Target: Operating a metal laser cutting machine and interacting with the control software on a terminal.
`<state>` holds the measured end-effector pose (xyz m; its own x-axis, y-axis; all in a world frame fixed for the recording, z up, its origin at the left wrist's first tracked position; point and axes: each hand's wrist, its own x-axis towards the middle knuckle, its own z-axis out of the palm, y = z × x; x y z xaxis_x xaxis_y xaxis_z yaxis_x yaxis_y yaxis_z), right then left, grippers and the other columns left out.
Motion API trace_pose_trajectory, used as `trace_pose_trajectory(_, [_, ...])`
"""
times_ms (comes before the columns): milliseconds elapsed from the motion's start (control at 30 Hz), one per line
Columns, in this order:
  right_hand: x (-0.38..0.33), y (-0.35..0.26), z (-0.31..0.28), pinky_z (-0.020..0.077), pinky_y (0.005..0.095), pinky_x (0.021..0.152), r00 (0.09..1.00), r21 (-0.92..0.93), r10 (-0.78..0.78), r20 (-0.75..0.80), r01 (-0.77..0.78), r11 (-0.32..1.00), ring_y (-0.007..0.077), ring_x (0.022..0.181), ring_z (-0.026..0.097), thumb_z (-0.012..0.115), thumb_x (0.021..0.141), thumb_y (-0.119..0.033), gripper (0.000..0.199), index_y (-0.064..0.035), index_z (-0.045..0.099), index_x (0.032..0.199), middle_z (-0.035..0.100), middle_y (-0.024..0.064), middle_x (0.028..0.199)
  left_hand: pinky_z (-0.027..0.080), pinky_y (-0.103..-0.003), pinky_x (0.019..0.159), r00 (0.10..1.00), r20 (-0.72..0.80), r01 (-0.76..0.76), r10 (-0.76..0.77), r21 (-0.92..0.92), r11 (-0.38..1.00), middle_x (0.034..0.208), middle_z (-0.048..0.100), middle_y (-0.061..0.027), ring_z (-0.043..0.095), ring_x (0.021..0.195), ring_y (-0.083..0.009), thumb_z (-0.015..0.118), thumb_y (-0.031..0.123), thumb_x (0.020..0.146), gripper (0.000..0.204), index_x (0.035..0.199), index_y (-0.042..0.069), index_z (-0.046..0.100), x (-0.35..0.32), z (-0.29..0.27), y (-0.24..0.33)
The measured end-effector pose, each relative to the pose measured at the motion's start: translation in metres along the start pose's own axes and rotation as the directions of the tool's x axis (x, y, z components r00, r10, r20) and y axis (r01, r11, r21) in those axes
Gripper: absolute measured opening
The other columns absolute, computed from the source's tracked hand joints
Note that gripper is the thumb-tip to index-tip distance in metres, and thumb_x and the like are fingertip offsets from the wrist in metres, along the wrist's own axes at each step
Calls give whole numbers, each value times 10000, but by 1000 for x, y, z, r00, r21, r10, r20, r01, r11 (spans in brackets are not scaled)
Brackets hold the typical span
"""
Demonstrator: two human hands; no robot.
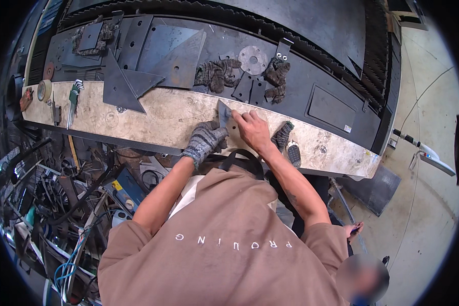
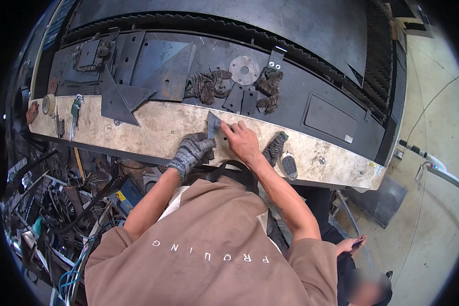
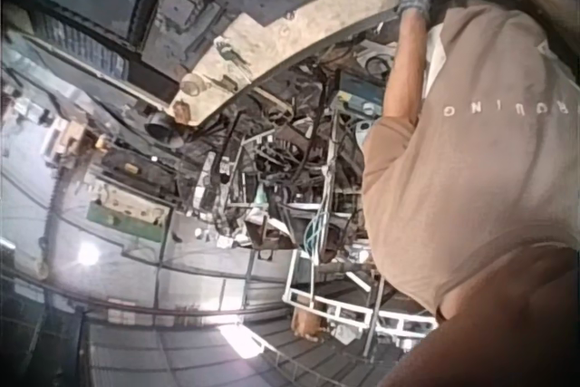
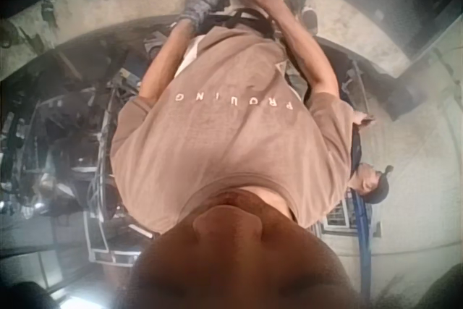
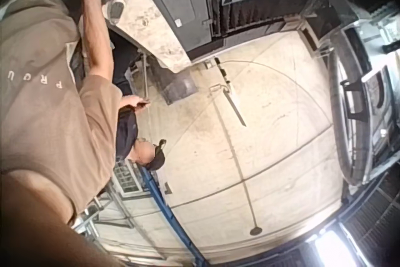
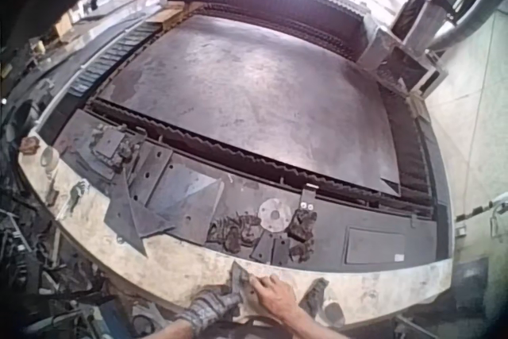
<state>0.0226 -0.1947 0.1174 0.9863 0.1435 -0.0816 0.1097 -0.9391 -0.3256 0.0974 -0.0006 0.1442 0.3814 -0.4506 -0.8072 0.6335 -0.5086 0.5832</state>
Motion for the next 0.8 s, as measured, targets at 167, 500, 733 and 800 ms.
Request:
trace_pose_trajectory(167, [-4,4,9,550,382,618,993,-39,117,-4,-117,992,261,845,599,610,827,-93,424,-150,594,1246,592,63,853,524,-340,577,1000,13,4,-4,2,1000,665,681,-90,639,567,-189,611,306,895,306,849,12,685,1,0,-9])
trace_pose_trajectory(500, [3,-14,-4,552,421,676,999,74,45,16,-46,996,296,912,599,617,794,-52,495,-165,604,1277,573,84,895,524,-351,598,998,-30,-59,62,103,993,666,684,-101,646,583,-198,608,306,880,302,846,19,693,1,-6,-14])
trace_pose_trajectory(733, [11,-1,-8,549,429,708,997,180,15,75,-28,983,300,941,602,645,788,-69,517,-186,613,1291,579,92,945,514,-356,609,999,-41,-25,28,69,997,644,667,-100,630,576,-210,614,315,855,318,827,7,686,-1,-4,-23])
trace_pose_trajectory(800, [14,5,-5,543,433,734,992,175,42,116,-62,983,305,939,602,642,785,-59,546,-196,607,1313,588,94,954,516,-353,613,999,-23,-46,49,112,993,662,670,-98,625,573,-197,615,305,856,310,865,4,686,1,-7,-21])
